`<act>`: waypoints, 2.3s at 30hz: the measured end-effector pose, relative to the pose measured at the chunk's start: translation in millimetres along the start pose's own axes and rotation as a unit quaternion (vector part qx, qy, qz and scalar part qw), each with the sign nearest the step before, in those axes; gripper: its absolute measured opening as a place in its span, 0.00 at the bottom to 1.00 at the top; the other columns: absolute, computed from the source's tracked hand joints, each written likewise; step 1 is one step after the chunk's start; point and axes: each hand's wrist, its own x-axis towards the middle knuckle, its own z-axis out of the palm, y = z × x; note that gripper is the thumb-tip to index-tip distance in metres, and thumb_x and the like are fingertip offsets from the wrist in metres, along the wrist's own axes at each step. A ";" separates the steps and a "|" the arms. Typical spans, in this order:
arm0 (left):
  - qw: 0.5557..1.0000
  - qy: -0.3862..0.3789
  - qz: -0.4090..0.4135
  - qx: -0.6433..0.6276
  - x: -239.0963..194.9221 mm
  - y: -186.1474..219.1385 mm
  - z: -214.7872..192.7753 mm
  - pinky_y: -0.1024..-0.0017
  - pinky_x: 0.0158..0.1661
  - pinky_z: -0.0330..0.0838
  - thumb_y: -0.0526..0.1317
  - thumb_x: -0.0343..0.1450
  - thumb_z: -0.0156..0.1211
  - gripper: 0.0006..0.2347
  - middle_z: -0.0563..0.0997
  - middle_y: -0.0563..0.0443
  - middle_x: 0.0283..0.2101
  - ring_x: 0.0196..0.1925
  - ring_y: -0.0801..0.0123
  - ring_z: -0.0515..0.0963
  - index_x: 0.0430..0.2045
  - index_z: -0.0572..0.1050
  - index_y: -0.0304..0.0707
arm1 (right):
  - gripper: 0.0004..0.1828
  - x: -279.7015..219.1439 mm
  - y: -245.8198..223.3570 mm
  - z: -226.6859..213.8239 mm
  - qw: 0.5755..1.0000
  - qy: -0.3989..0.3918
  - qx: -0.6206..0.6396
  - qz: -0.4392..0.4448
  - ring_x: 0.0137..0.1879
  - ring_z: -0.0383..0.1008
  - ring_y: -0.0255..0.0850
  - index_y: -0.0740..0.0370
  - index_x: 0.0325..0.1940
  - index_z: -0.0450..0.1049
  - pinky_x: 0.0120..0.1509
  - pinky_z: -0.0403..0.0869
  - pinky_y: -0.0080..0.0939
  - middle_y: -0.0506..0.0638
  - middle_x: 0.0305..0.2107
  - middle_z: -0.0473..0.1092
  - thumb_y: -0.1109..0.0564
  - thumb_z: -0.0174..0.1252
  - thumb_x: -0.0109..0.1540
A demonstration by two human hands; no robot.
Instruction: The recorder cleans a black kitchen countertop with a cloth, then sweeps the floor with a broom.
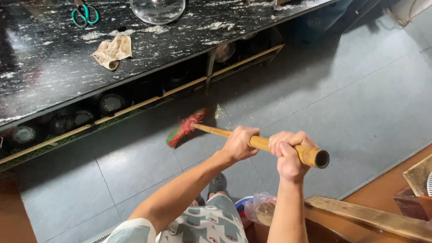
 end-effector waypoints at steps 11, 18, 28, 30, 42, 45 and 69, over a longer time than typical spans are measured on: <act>0.993 -0.058 -0.098 -0.003 -39.3 -114.2 -41.2 0.56 0.36 0.73 0.39 0.56 0.77 0.14 0.81 0.36 0.31 0.34 0.43 0.80 0.28 0.77 0.34 | 0.13 -28.7 114.7 8.9 0.986 0.107 0.020 0.122 0.25 0.61 0.34 0.60 0.29 0.61 0.36 0.67 0.39 0.46 0.18 0.61 0.63 0.53 0.67; 0.993 0.010 -0.117 0.033 -58.8 -194.9 13.8 0.60 0.34 0.72 0.30 0.59 0.63 0.06 0.78 0.35 0.27 0.31 0.45 0.77 0.26 0.75 0.34 | 0.13 8.2 68.3 28.5 0.987 -0.044 -0.070 0.140 0.25 0.65 0.33 0.63 0.25 0.62 0.32 0.68 0.38 0.48 0.19 0.66 0.66 0.54 0.63; 0.910 0.066 -0.241 -0.329 52.9 -155.2 112.7 0.69 0.37 0.74 0.35 0.68 0.62 0.04 0.81 0.58 0.35 0.38 0.78 0.77 0.32 0.81 0.38 | 0.10 92.9 46.5 -32.0 0.942 -0.179 -0.272 0.084 0.25 0.65 0.35 0.64 0.22 0.66 0.28 0.66 0.38 0.48 0.17 0.67 0.63 0.58 0.56; 0.955 0.083 -0.192 -0.212 65.5 -206.7 152.8 0.72 0.40 0.77 0.40 0.68 0.59 0.07 0.85 0.60 0.37 0.41 0.77 0.82 0.35 0.82 0.42 | 0.12 98.4 48.3 -48.5 0.924 -0.198 -0.315 0.086 0.23 0.64 0.37 0.64 0.21 0.64 0.28 0.65 0.39 0.50 0.16 0.64 0.63 0.60 0.55; 0.987 0.122 -0.017 0.101 154.2 -109.3 142.0 0.56 0.44 0.73 0.40 0.58 0.68 0.08 0.80 0.46 0.30 0.39 0.51 0.80 0.27 0.77 0.46 | 0.11 177.6 4.9 -134.1 0.987 -0.149 -0.056 0.013 0.24 0.62 0.33 0.61 0.27 0.61 0.31 0.64 0.36 0.48 0.19 0.65 0.67 0.53 0.61; 0.979 0.128 -0.071 0.145 150.2 -101.7 125.4 0.52 0.42 0.71 0.40 0.56 0.71 0.12 0.80 0.47 0.29 0.39 0.50 0.78 0.30 0.77 0.43 | 0.13 184.6 28.3 -151.8 0.989 -0.114 0.068 0.061 0.22 0.58 0.32 0.60 0.26 0.58 0.29 0.62 0.37 0.47 0.17 0.61 0.68 0.51 0.62; 0.984 0.110 -0.131 0.042 219.6 -105.4 186.4 0.53 0.33 0.73 0.34 0.57 0.63 0.05 0.79 0.38 0.24 0.31 0.40 0.79 0.21 0.74 0.38 | 0.10 189.2 74.5 -208.4 0.987 0.104 -0.075 0.097 0.23 0.62 0.36 0.60 0.27 0.58 0.35 0.72 0.43 0.49 0.18 0.62 0.68 0.47 0.62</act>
